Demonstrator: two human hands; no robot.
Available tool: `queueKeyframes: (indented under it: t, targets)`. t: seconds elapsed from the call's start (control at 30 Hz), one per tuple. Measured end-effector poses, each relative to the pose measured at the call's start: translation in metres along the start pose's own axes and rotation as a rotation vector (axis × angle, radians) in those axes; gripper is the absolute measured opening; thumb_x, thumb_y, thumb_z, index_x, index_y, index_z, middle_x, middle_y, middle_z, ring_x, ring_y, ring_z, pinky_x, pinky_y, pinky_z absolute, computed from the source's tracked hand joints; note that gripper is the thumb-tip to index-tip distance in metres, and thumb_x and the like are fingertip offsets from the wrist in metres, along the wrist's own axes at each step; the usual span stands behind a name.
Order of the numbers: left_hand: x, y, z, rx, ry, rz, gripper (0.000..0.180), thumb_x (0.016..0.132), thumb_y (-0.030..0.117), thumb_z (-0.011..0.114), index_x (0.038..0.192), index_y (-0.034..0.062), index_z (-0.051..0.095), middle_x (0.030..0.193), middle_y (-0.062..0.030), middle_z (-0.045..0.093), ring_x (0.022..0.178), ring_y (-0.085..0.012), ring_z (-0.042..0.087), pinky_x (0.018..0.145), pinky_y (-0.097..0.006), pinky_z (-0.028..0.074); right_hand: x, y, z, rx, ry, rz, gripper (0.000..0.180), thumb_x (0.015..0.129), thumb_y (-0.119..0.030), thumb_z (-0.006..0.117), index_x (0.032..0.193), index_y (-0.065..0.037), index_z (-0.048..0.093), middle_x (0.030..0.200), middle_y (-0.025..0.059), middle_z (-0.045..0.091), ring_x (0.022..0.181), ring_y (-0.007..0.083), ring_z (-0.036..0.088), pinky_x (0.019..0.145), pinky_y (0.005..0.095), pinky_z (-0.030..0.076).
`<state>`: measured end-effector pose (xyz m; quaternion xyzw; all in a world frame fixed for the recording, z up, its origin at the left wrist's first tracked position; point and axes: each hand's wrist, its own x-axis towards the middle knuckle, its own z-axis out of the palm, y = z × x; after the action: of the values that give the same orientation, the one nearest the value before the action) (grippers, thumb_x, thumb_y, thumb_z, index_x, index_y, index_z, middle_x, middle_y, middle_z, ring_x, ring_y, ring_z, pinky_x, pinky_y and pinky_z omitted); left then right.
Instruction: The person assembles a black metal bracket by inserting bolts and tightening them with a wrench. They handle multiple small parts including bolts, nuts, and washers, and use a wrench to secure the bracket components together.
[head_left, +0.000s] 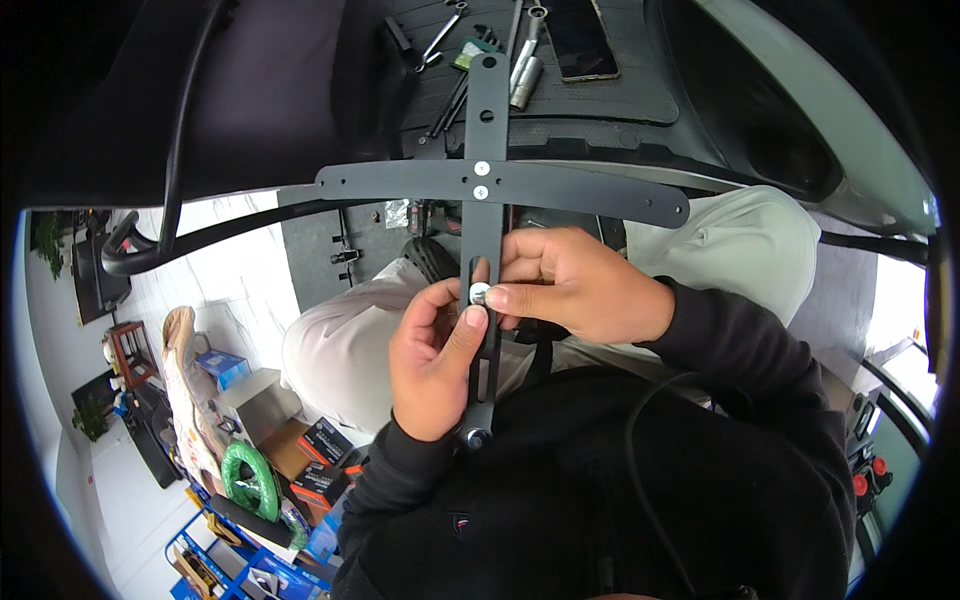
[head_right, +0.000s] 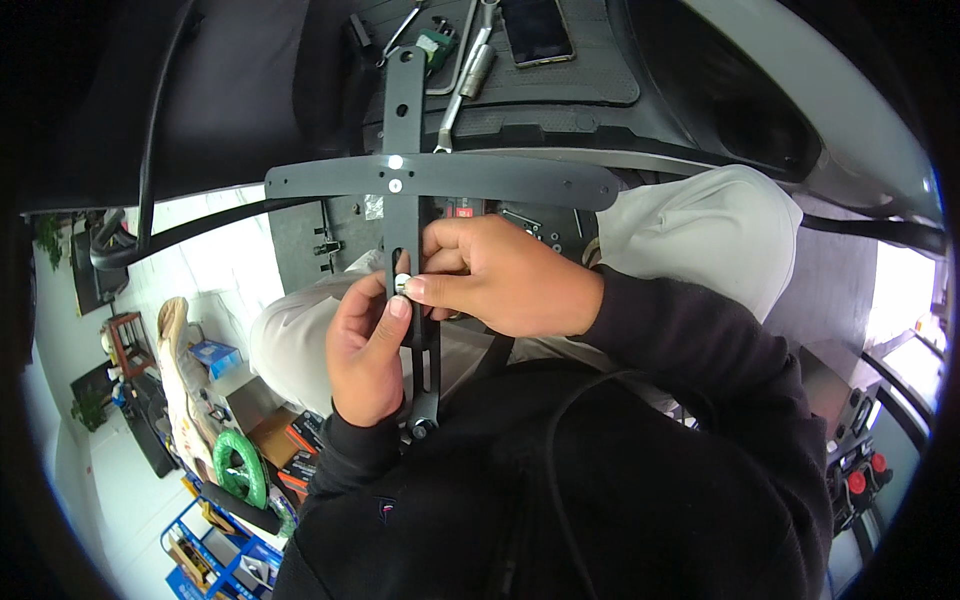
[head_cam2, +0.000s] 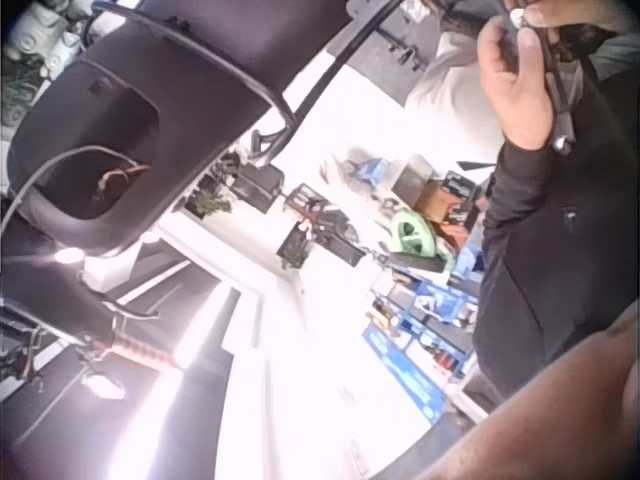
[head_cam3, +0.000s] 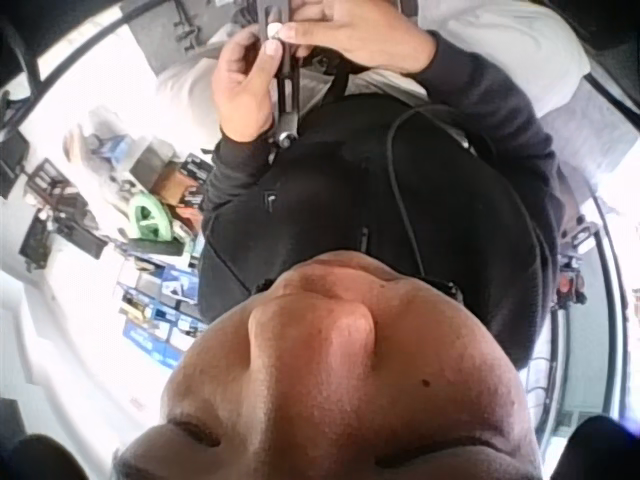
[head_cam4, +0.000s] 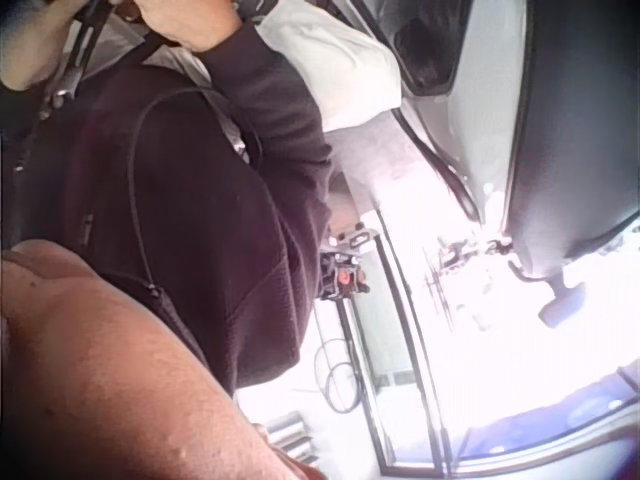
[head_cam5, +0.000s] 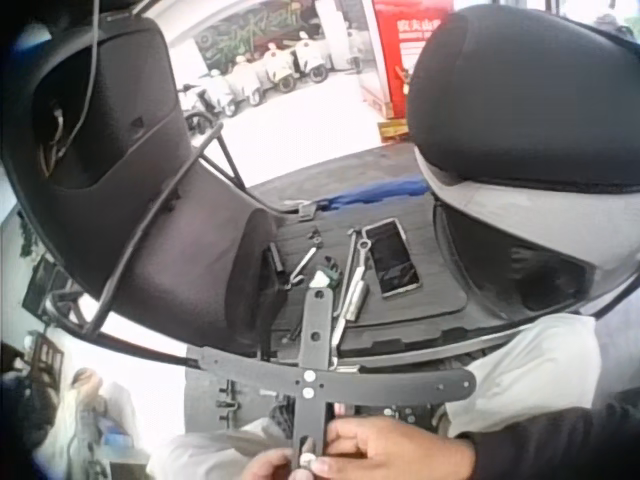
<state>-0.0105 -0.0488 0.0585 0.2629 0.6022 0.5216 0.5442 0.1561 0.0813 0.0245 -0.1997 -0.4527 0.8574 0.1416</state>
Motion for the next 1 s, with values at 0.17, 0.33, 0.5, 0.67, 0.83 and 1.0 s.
queueKeyframes:
  t: [0.17,0.33,0.5,0.67,0.83,1.0]
  targets:
    - [0.017,0.021,-0.028,-0.015,-0.184,-0.245,0.031,0.102,0.011,0.073,0.128,-0.0025,0.063,0.111,-0.0037,0.071,0.1,-0.0109,0.067,0.093,-0.026,0.052,0.0,-0.001,0.005,0.017,-0.019,0.032,0.024,0.106,-0.015,0.066,0.119,0.004,0.062,0.097,0.0086,0.074,0.088,0.0115,0.067,0.082,0.0283,0.055]
    - [0.016,0.034,-0.041,0.062,-0.351,-0.327,0.031,0.1,0.009,0.073,0.128,-0.001,0.063,0.104,0.0003,0.068,0.097,-0.0091,0.065,0.091,-0.025,0.052,-0.004,-0.003,0.006,0.05,-0.103,0.133,0.024,0.104,-0.014,0.069,0.12,0.003,0.062,0.097,0.0076,0.073,0.09,0.012,0.066,0.084,0.0288,0.054]
    - [0.007,0.037,-0.037,0.116,-0.311,-0.377,0.028,0.102,0.009,0.072,0.127,-0.0015,0.064,0.104,-0.0004,0.068,0.099,-0.0092,0.066,0.09,-0.025,0.052,-0.006,0.006,0.01,0.184,-0.105,0.226,0.021,0.105,-0.01,0.067,0.121,0.002,0.061,0.102,0.0089,0.072,0.095,0.0123,0.067,0.088,0.0287,0.056]
    - [0.0,0.029,-0.033,0.113,-0.228,-0.332,0.029,0.102,0.012,0.072,0.126,-0.0025,0.064,0.105,-0.003,0.071,0.099,-0.0102,0.067,0.089,-0.026,0.052,-0.008,0.01,0.01,0.133,-0.085,0.144,0.023,0.107,-0.011,0.065,0.124,0.003,0.059,0.105,0.0104,0.073,0.097,0.014,0.069,0.087,0.0299,0.057]
    - [0.0,0.017,-0.034,-0.031,-0.187,-0.299,0.026,0.101,0.009,0.074,0.121,-0.0031,0.064,0.104,-0.0049,0.072,0.092,-0.0099,0.068,0.083,-0.025,0.054,-0.01,0.008,0.009,0.135,-0.086,0.108,0.026,0.111,-0.016,0.057,0.128,0.004,0.058,0.112,0.0112,0.072,0.1,0.0163,0.071,0.088,0.0315,0.059]
    - [0.001,0.014,-0.036,-0.1,-0.179,-0.317,0.021,0.099,0.01,0.077,0.113,0.0007,0.064,0.103,-0.0044,0.071,0.09,-0.0096,0.066,0.082,-0.025,0.053,-0.011,0.011,0.012,0.093,-0.064,0.075,0.027,0.112,-0.017,0.054,0.129,0.004,0.057,0.113,0.0116,0.072,0.101,0.0175,0.072,0.089,0.0327,0.06]
